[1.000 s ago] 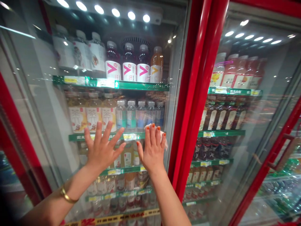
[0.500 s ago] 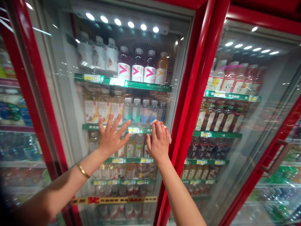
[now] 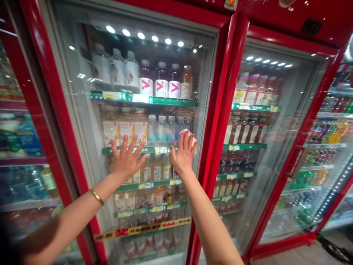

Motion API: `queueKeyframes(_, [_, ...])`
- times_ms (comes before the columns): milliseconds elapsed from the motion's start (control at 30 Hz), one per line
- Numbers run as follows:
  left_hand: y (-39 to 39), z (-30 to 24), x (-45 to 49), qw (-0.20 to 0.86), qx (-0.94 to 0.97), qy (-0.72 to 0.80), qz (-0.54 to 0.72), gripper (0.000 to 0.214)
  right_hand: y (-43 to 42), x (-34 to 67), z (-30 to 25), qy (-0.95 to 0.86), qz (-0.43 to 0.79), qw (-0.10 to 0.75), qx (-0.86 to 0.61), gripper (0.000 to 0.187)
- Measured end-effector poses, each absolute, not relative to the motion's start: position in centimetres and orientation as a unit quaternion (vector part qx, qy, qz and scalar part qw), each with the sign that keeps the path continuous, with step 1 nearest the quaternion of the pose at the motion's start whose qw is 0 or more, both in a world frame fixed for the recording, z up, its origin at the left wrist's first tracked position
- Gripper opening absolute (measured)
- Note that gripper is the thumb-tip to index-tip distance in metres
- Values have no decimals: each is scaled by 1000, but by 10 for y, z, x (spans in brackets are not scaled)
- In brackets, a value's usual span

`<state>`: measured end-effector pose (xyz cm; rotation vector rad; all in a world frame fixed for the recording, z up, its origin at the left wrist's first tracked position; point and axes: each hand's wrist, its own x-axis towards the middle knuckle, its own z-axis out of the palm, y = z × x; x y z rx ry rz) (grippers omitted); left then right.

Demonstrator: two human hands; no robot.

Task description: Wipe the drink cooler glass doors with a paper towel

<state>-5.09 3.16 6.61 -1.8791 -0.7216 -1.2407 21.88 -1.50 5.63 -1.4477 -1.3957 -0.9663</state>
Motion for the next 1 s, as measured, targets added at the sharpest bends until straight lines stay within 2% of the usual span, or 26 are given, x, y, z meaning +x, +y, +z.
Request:
queueKeyframes(67, [34,65,-50,371,-738,-273,-493,87,-10,187,58,-592,-394,421,-564,83])
queueKeyframes(200, [36,63,-52,368,-741,-250,-503,83,-18,167,26,-697,-445,328,-456,79])
queueKeyframes(300, [37,63,-51,355,-744,-242,-511,81,-23,190,27,-652,-455,366,-483,83])
queueKeyframes(433, [36,62,-53,346,-740,-208,-537,78,-6,176,78,-584,-422,428,-546,84])
queueKeyframes(533, [33,60,-67,334,-741,-187,-553,78,-1,136,90,-647,-421,387,-505,75])
queueKeyframes(667, [30,57,-102,346,-734,-230,-537,76,-21,136,52,-728,-453,315,-407,63])
queueKeyframes(767, [36,53,-124,361,-721,-269,-526,78,-23,162,50,-682,-464,358,-437,63])
queueKeyframes(867, [45,49,-131,363,-706,-281,-539,83,-9,150,85,-630,-447,405,-489,74])
queueKeyframes(933, [50,46,-131,361,-697,-276,-554,83,1,122,102,-644,-434,395,-491,75])
queueKeyframes(1000, [52,42,-130,360,-690,-266,-569,82,3,95,100,-699,-433,351,-447,73])
